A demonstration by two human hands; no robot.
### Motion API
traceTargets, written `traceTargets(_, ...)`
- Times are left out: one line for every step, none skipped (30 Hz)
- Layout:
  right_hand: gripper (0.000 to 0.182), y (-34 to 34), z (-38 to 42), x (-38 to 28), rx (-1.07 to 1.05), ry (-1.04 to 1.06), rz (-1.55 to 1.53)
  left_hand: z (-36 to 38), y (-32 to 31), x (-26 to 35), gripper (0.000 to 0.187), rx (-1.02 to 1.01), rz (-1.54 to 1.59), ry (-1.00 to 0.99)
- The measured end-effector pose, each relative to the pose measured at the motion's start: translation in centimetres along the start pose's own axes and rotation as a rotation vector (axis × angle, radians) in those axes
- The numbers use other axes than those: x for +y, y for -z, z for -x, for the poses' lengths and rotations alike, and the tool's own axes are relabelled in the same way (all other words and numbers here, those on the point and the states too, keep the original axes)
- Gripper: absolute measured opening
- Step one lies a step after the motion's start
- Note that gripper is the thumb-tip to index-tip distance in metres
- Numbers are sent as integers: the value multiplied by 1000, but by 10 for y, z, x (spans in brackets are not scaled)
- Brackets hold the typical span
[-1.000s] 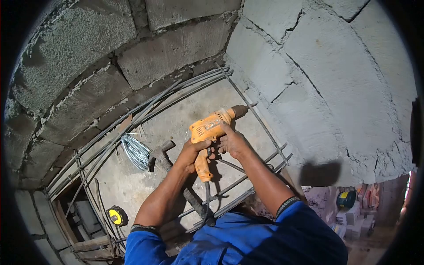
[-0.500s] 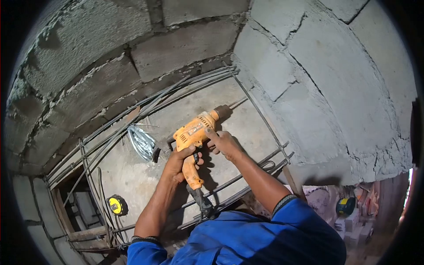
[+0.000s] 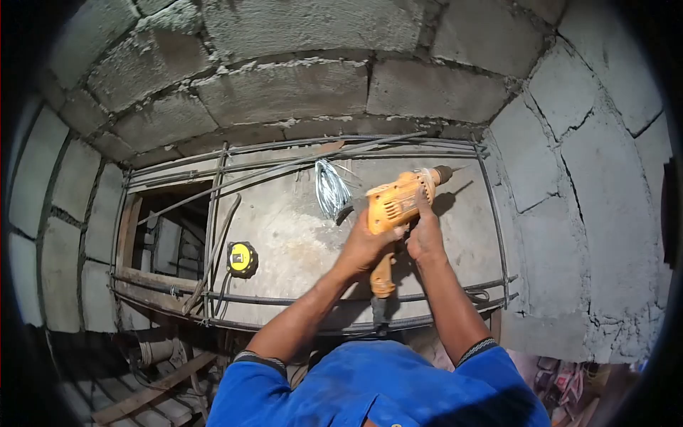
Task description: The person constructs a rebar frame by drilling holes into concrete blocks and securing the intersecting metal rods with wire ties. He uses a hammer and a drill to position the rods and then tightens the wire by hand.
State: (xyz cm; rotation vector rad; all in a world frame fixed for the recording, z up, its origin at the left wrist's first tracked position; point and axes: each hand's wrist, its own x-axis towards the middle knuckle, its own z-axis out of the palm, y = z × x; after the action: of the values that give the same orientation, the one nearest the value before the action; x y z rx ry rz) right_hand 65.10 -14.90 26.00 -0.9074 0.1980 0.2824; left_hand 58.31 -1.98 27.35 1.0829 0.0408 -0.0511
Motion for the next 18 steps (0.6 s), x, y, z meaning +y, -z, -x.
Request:
traceTargets(57, -2, 0, -1, -18, -7, 8, 3, -3, -11, 58, 73, -18, 24)
traceTargets(56, -1, -2, -3, -19, -51, -28, 4, -4, -16, 59, 55, -129, -1)
traceTargets(54, -1, -6, -4, -22, -96, -65, 6, -4, -11, 59, 38, -242, -26)
traceTargets(53, 4, -10, -1, -24, -78, -85, 19, -3, -9, 62, 81, -421, -107)
traceTargets(51, 0, -3, -6, -23, -79, -72, 25, 7, -9, 66, 13, -542, -31)
traceTargets(52, 3, -2, -5, -16, -89, -69, 35, 17, 2, 64, -37, -474, 122)
traceTargets(52, 6, -3, -6, -7, -93, -67, 47, 31, 16, 61, -91, -403, 273)
traceTargets(52, 10, -8, -3, -8, -92, -65, 54, 48, 26, 57, -42, -474, 285)
traceTargets(52, 19, -13, 2, 37, -70, 13, 60, 67, 37, 53, 0, -543, 298)
traceTargets(53, 27, -14, 1, 90, -45, 92, 63, 86, 48, 49, 91, -593, 244)
traceTargets(51, 24, -11, 0, 149, -15, 155, 64, 107, 59, 45, 179, -638, 187)
traceTargets(49, 32, -17, 4, 151, 17, 204, 59, 142, 58, 45, 265, -753, 85)
traceTargets(48, 41, -26, 10, 152, 48, 254, 51, 173, 56, 45, 354, -863, -22)
traceTargets(46, 43, -29, 10, 169, 39, 297, 50, 177, 74, 46, 461, -884, -44)
traceTargets(46, 43, -30, 10, 174, 46, 300, 50, 182, 93, 47, 574, -906, -63)
traceTargets(46, 43, -31, 10, 177, 24, 313, 44, 204, 97, 45, 630, -1073, -127)
traceTargets(46, 42, -31, 10, 182, 0, 325, 40, 227, 99, 44, 683, -1240, -192)
traceTargets(44, 39, -30, 10, 209, -3, 313, 38, 240, 102, 43, 725, -1410, -266)
